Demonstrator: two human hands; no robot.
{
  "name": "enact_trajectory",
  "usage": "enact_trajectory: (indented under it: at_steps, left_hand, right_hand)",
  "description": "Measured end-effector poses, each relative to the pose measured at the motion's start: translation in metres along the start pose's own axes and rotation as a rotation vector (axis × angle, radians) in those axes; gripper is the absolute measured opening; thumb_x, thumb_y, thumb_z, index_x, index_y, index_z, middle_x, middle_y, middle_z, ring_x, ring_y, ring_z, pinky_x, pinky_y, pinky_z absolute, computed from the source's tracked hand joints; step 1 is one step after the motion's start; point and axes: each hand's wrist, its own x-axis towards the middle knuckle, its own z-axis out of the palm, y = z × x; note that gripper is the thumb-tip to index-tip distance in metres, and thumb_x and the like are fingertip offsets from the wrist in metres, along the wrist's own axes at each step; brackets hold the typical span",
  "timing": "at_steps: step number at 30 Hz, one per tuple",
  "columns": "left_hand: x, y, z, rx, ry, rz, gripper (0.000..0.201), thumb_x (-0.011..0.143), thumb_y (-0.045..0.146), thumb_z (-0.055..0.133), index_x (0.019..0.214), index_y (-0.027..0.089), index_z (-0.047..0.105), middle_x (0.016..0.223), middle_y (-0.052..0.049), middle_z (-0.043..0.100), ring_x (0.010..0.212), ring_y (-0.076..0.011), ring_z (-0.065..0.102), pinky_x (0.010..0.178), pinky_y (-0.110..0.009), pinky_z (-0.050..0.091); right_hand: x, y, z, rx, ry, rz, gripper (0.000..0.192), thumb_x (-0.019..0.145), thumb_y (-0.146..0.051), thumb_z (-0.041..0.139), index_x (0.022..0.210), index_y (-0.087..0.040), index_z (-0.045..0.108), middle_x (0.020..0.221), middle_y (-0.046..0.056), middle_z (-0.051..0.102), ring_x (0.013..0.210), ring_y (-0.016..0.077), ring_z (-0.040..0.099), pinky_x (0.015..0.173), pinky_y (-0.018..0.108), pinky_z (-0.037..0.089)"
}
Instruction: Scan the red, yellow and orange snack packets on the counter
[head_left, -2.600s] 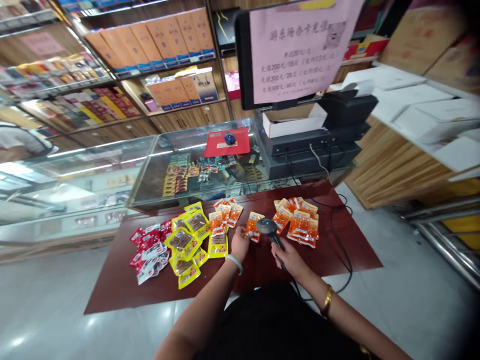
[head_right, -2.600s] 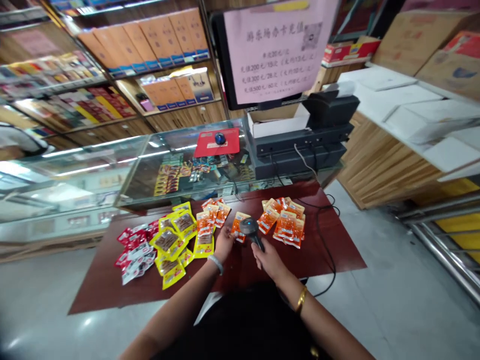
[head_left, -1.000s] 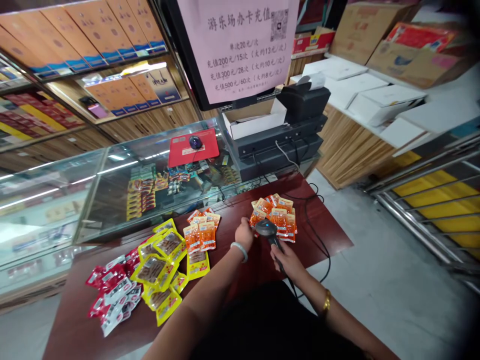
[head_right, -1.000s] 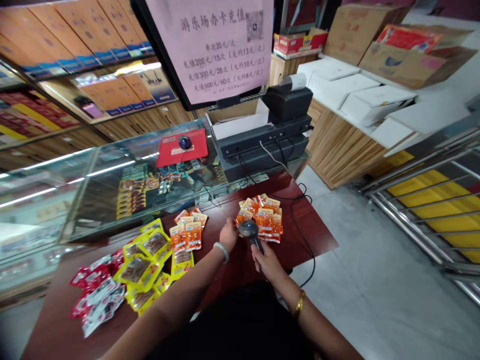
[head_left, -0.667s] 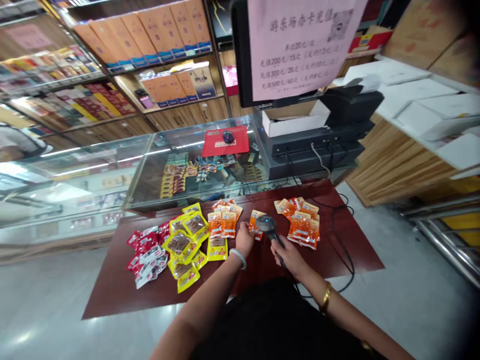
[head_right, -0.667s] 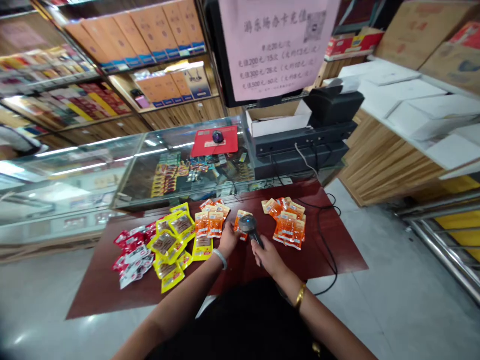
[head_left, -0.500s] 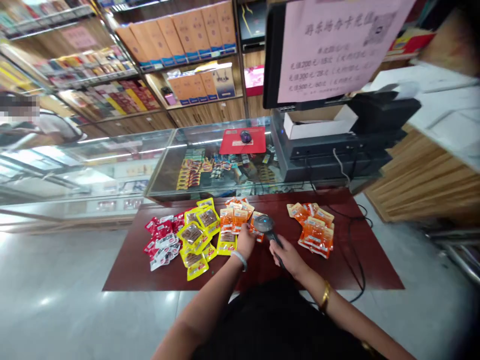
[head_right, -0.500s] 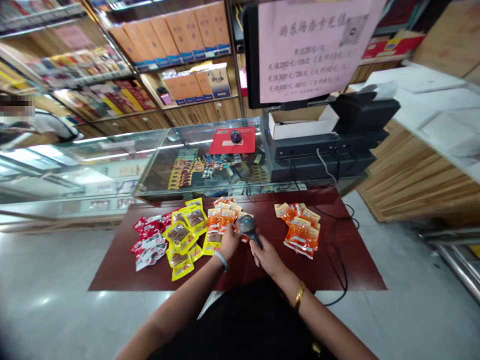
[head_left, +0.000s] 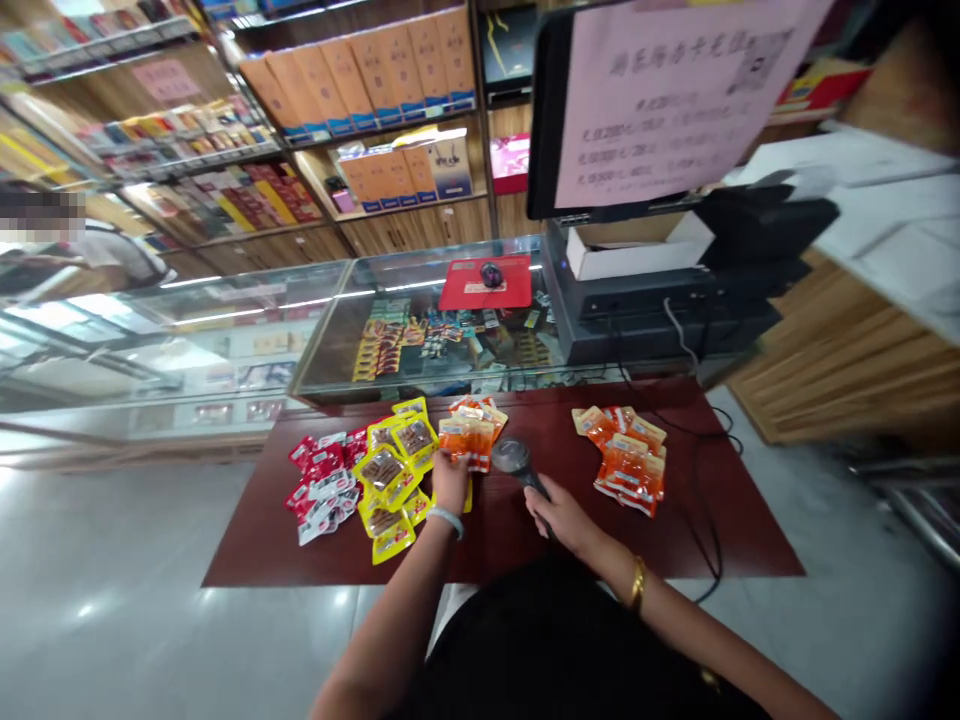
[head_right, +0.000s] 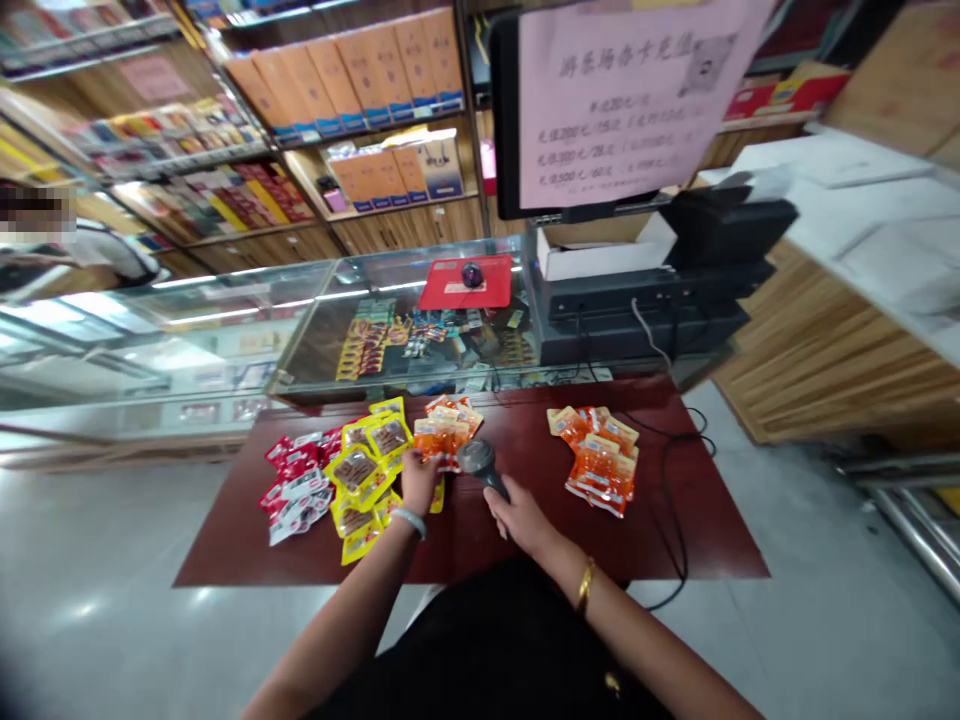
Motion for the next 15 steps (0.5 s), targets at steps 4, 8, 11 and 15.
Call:
enact_trajectory:
  at_steps: [4, 8, 11, 15]
  left_hand:
    - [0.002, 0.023, 0.008, 0.292, 0.173, 0.285, 0.054, 0.079, 0.035, 0.066, 0.126, 0.016, 0.045, 0.129, -0.016, 0.053, 0.127, -0.0312, 0.044, 0.107, -0.046, 0.033]
    - [-0.025, 0.052, 0.052, 0.372, -0.075, 0.507, 0.041, 0.083, 0.034, 0.06, 0.12, 0.017, 0.051, 0.121, -0.013, 0.058, 0.12, -0.0294, 0.05, 0.104, -0.042, 0.036]
    - [-0.059, 0.073, 0.095, 0.412, -0.336, 0.572, 0.029, 0.083, 0.027, 0.059, 0.11, 0.019, 0.057, 0.11, -0.011, 0.064, 0.11, -0.0273, 0.056, 0.096, -0.038, 0.04]
    - [-0.104, 0.097, 0.141, 0.483, -0.583, 0.605, 0.022, 0.084, 0.028, 0.058, 0.104, 0.018, 0.061, 0.103, -0.012, 0.067, 0.101, -0.026, 0.06, 0.088, -0.034, 0.041]
  right_hand:
    - [-0.008, 0.011, -0.02, 0.065, 0.09, -0.011, 0.043, 0.081, -0.064, 0.057, 0.083, -0.022, 0.048, 0.06, -0.009, 0.047, 0.038, 0.0053, 0.04, 0.037, 0.019, 0.032]
    - [-0.021, 0.02, -0.043, 0.131, 0.238, -0.009, 0.045, 0.078, -0.065, 0.06, 0.082, -0.022, 0.049, 0.06, -0.009, 0.047, 0.037, 0.005, 0.04, 0.036, 0.019, 0.032]
    - [-0.037, 0.022, -0.06, 0.189, 0.329, -0.001, 0.047, 0.076, -0.066, 0.061, 0.083, -0.022, 0.05, 0.059, -0.01, 0.046, 0.037, 0.0051, 0.039, 0.036, 0.019, 0.033]
    - [-0.062, 0.029, -0.081, 0.267, 0.464, 0.016, 0.049, 0.074, -0.067, 0.063, 0.089, -0.022, 0.051, 0.057, -0.01, 0.046, 0.036, 0.0054, 0.04, 0.037, 0.019, 0.032]
